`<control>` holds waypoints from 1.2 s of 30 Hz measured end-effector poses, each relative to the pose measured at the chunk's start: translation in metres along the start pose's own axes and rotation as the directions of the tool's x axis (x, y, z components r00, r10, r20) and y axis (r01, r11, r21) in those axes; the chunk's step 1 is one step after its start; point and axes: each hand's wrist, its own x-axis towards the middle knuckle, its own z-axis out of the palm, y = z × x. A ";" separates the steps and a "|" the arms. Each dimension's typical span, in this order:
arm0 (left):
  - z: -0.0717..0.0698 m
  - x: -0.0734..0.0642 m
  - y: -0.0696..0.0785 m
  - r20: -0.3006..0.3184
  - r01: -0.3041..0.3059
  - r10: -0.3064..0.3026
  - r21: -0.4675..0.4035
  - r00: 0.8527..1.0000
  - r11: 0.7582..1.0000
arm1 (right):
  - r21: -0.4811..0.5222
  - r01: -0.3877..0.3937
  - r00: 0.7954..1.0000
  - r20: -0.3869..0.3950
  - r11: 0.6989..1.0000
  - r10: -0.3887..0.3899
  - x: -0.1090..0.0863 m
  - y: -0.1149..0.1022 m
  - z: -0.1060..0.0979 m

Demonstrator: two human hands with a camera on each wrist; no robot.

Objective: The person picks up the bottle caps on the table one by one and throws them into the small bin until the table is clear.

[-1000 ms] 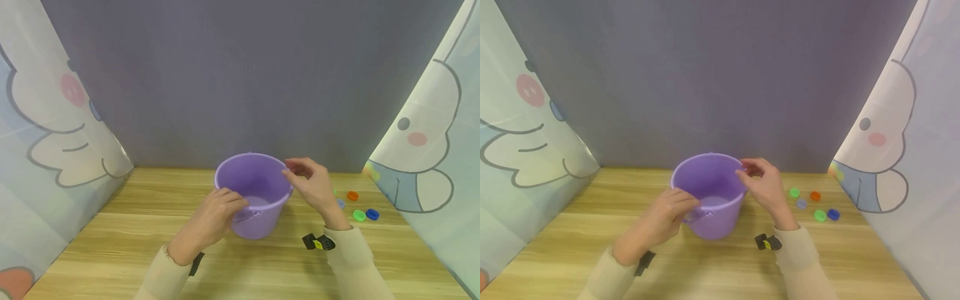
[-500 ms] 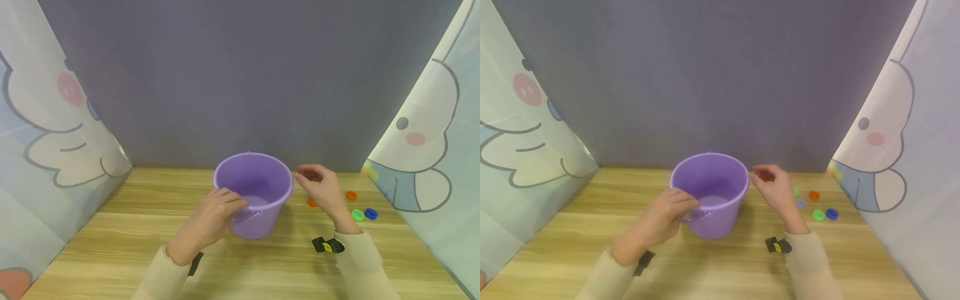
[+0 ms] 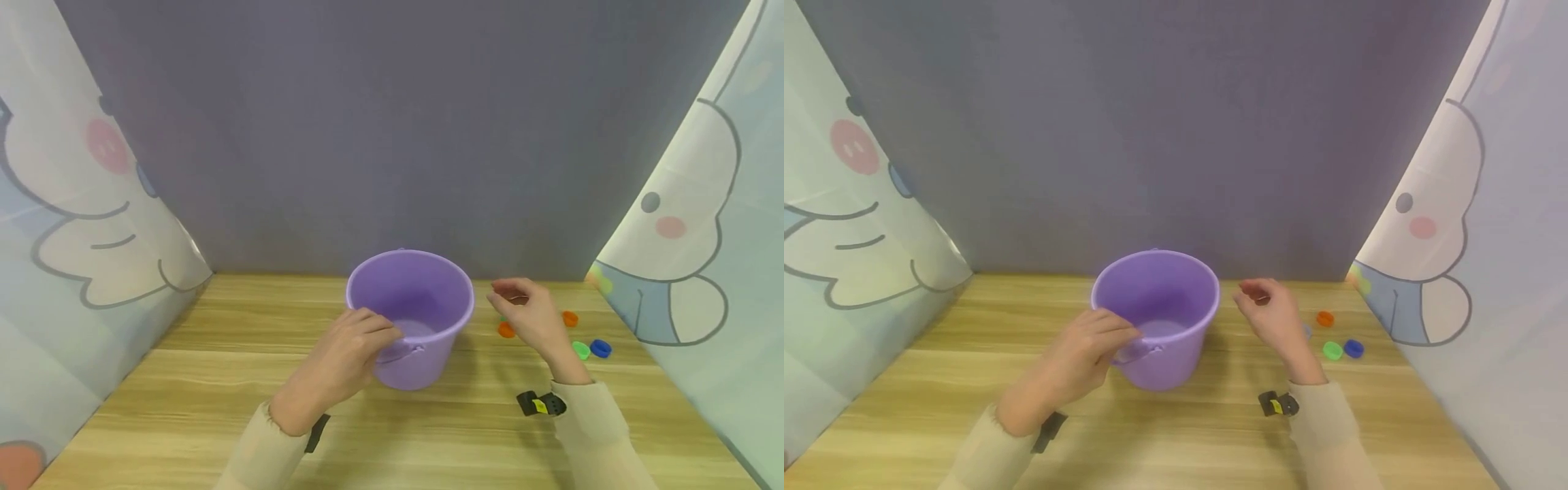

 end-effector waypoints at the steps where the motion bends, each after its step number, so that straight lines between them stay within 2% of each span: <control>1: 0.000 0.000 0.000 0.001 -0.001 0.001 0.000 1.000 1.000 | -0.010 -0.001 1.000 0.001 1.000 0.001 0.000 0.002 0.000; 13: 0.000 0.000 0.000 0.001 -0.002 0.002 0.000 1.000 1.000 | -0.126 0.028 0.999 0.032 0.992 -0.024 0.004 0.020 -0.005; 22: 0.001 -0.001 -0.001 -0.001 -0.005 0.005 -0.002 1.000 1.000 | -0.212 0.087 0.994 0.084 0.973 -0.071 0.007 0.037 -0.001; 36: 0.000 -0.001 0.000 0.001 0.006 -0.006 0.000 1.000 1.000 | -0.294 0.032 0.982 0.188 0.955 0.024 0.012 0.054 0.002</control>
